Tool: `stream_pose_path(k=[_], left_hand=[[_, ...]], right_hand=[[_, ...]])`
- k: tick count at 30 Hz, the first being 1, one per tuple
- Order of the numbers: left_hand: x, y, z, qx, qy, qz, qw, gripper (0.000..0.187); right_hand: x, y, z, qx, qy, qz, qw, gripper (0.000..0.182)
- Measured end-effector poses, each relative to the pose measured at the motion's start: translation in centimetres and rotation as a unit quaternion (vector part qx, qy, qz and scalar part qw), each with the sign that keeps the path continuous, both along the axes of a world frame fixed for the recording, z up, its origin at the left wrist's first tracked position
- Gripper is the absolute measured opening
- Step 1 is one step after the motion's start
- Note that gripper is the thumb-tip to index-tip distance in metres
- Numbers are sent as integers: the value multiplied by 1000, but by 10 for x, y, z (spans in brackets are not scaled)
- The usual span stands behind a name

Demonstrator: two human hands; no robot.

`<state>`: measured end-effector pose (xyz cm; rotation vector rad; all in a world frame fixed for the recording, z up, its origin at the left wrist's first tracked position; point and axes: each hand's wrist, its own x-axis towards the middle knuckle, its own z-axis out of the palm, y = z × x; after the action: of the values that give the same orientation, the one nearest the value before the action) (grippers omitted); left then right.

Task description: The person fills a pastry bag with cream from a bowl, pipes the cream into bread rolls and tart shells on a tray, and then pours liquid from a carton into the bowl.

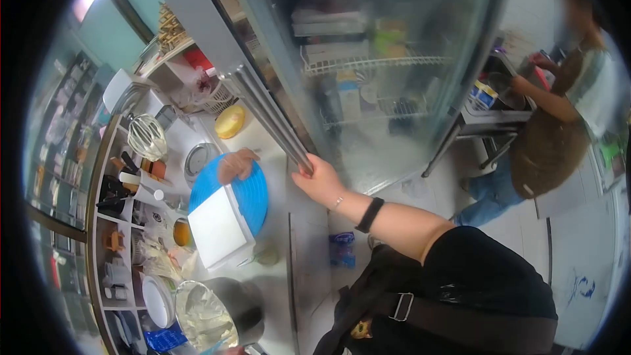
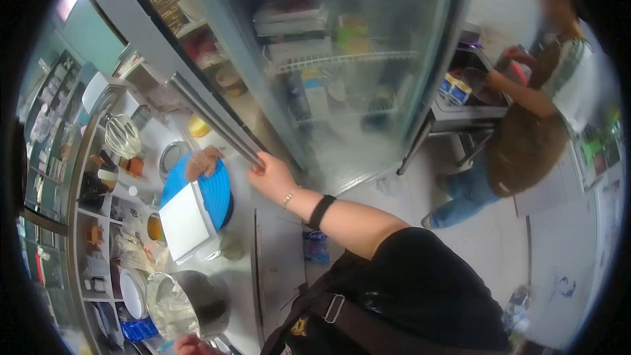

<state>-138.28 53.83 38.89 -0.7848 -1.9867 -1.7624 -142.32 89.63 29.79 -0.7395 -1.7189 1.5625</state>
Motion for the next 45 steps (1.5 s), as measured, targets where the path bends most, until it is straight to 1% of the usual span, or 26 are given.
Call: stream_pose_path(k=[1, 4, 6, 8, 10, 11, 12, 14, 16, 17, 18, 19, 20, 21, 22, 23, 24, 26, 28, 32, 34, 35, 36, 39, 41, 45], left_hand=[[-2, -7, -4, -14, 6, -29, 999, 18], [-5, -19, -7, -40, -22, -118, 992, 21], [-7, -28, -18, -39, -58, -194, 979, 24], [0, -3, -14, -5, -61, -216, 975, 22], [2, 16, -21, -2, -56, -281, 958, 30], [13, 33, -12, 9, -59, -265, 962, 25], [18, 44, -11, -7, -66, -302, 951, 25], [25, 71, -18, -37, -74, -369, 926, 25], [36, 106, -24, -62, -23, -421, 905, 24], [43, 124, -33, -67, -22, -437, 897, 25], [52, 140, -38, -75, -23, -446, 891, 26], [62, 154, -35, -82, -48, -472, 876, 30], [73, 168, -32, -86, -71, -495, 862, 33], [85, 183, -39, -87, -77, -498, 860, 36], [96, 202, -49, -87, -82, -504, 855, 39], [106, 222, -58, -72, -80, -495, 862, 39], [116, 240, -68, -58, -79, -490, 866, 39], [129, 272, -78, -90, -25, -413, 906, 37], [140, 306, -97, -112, -58, -404, 906, 37], [138, 378, -142, -199, -113, -419, 878, 37], [127, 413, -171, -247, -88, -411, 873, 37], [127, 443, -176, -265, -71, -419, 865, 37], [120, 461, -170, -321, -56, -429, 842, 38], [99, 552, -232, -359, 35, -367, 858, 40], [83, 596, -227, -447, 27, -347, 824, 51], [47, 678, -221, -435, 143, -275, 845, 70]], right_hand=[[23, -16, 7, 8, -28, 2, 1000, 22], [88, -61, 25, -73, -33, 6, 997, 19], [127, -80, 1, -103, -9, -2, 995, 18], [177, -101, 12, -134, -6, -10, 991, 19], [233, -109, -18, -93, 3, -26, 995, 20], [257, -119, -18, -100, 9, -68, 993, 20], [281, -128, -17, -109, 17, -110, 988, 20], [336, -133, -31, -60, -15, -135, 989, 7], [390, -141, -51, -15, -82, -241, 967, 3], [425, -140, -73, 169, -267, -277, 907, 3], [456, -139, -91, 293, -364, -276, 840, 9], [486, -138, -106, 409, -447, -289, 741, 17], [505, -134, -105, 340, -394, -324, 790, 16], [512, -126, -100, 227, -314, -360, 849, 16], [520, -117, -92, 134, -252, -395, 873, 16], [529, -109, -86, 104, -236, -414, 873, 16], [537, -100, -83, 91, -236, -425, 869, 15], [546, -83, -77, 78, -240, -439, 863, 15], [551, -73, -76, 70, -248, -444, 858, 14], [566, -55, -75, 55, -253, -456, 852, 13], [580, -58, -73, 47, -256, -483, 836, 13], [586, -60, -74, 42, -256, -500, 826, 13], [590, -65, -73, 37, -257, -522, 812, 12], [586, -73, -76, 16, -262, -569, 780, 12], [579, -74, -74, 5, -270, -599, 754, 12], [558, -66, -66, -18, -289, -649, 704, 11]])
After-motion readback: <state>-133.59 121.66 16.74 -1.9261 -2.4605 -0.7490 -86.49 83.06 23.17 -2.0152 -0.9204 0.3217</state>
